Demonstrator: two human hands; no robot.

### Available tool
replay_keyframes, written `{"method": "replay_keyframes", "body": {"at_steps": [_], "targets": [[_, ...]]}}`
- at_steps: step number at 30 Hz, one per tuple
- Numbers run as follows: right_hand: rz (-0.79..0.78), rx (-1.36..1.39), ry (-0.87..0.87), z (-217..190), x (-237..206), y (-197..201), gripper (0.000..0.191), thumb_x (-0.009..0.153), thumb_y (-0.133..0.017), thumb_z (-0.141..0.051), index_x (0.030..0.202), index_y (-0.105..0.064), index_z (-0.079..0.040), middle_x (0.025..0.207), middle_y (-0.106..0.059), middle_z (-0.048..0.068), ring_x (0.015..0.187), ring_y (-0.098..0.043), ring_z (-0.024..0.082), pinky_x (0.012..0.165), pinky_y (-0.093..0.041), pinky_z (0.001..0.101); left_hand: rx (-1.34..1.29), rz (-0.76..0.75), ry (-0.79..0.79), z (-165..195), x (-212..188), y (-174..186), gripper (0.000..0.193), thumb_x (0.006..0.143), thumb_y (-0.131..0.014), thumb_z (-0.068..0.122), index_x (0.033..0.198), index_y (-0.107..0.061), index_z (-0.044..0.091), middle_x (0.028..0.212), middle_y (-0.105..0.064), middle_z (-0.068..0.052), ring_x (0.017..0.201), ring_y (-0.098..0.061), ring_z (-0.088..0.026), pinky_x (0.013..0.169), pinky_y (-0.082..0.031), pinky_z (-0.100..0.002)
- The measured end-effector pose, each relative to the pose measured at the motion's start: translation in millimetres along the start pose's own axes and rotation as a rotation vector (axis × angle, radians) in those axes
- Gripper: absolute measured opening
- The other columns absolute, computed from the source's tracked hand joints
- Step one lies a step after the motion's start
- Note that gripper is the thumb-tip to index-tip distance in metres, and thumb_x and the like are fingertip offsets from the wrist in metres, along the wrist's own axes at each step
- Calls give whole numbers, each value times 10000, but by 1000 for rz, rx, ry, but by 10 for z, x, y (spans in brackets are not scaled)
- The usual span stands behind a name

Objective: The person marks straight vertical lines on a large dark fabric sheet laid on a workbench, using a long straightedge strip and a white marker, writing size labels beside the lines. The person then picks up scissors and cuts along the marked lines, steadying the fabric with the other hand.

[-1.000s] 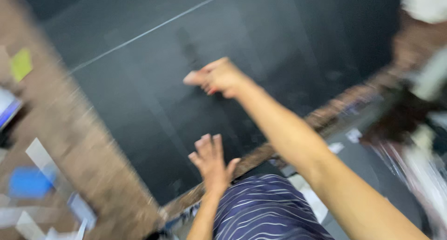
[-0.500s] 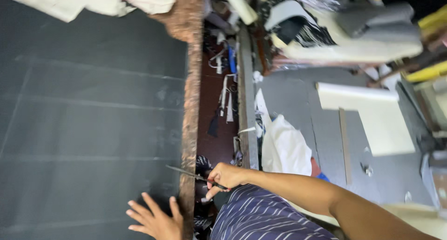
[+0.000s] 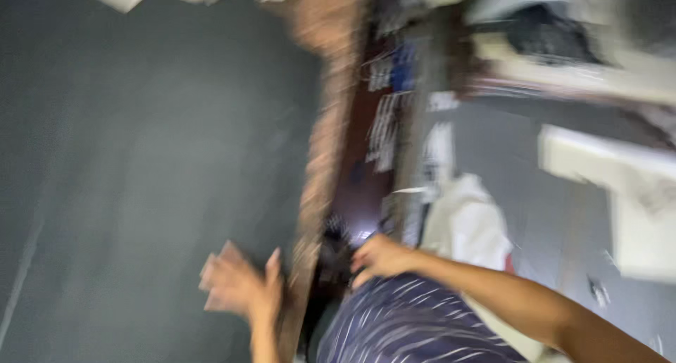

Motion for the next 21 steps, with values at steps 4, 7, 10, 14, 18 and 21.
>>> {"method": "replay_keyframes", "body": {"at_steps": [4, 7, 10, 14, 18, 21], "targets": [[-190, 767, -525, 70, 164, 250, 292, 828, -795, -178, 982, -689, 46, 732, -688, 20, 749, -787, 124, 445, -346, 264, -164, -140, 219, 27, 135, 168, 948, 855, -717, 586, 1599, -291, 182, 1668, -108, -271, 1542, -18, -496, 1166, 2, -715], [-329, 359, -473, -10, 300, 351, 297, 793, -856, -103, 1028, -724, 22, 654, -602, 8, 527, -481, 93, 477, -362, 260, -300, -133, 203, 63, 212, 282, 1025, 842, -780, 564, 1630, -243, 188, 1674, 45, -312, 1543, 90, -500, 1166, 98, -695], [-367, 261, -490, -40, 443, 331, 313, 779, -862, -126, 1040, -742, -1, 646, -630, 9, 530, -508, 85, 504, -401, 251, -344, -122, 221, 59, 200, 323, 1072, 803, -810, 573, 1624, -225, 208, 1673, 89, -286, 1549, 121, -468, 1175, 119, -690], [-361, 242, -427, -89, 540, 168, 357, 756, -880, -152, 1053, -740, -14, 652, -621, -7, 547, -513, 76, 516, -400, 244, -403, -136, 227, 0, 115, 365, 1119, 791, -839, 553, 1641, -200, 206, 1688, 101, -268, 1563, 145, -452, 1192, 123, -681], [-316, 193, -371, -121, 567, 39, 385, 746, -891, -162, 1065, -729, -18, 679, -626, -34, 604, -528, 51, 548, -410, 233, -451, -142, 234, -41, 70, 378, 1187, 754, -852, 565, 1644, -162, 190, 1694, 103, -243, 1569, 148, -431, 1203, 123, -679], [-286, 111, -383, -180, 544, -19, 405, 731, -896, -183, 1068, -737, -26, 677, -638, -40, 621, -549, 48, 571, -439, 230, -459, -140, 233, -62, 73, 421, 1220, 731, -864, 563, 1637, -143, 181, 1686, 107, -239, 1563, 150, -426, 1199, 124, -685]]}}
Point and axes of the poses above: each hand's wrist, its own x-axis towards the middle knuckle, its own y-axis out of the back of the hand, z = x × y, the point moved 1 cm from there along x, towards the middle knuckle
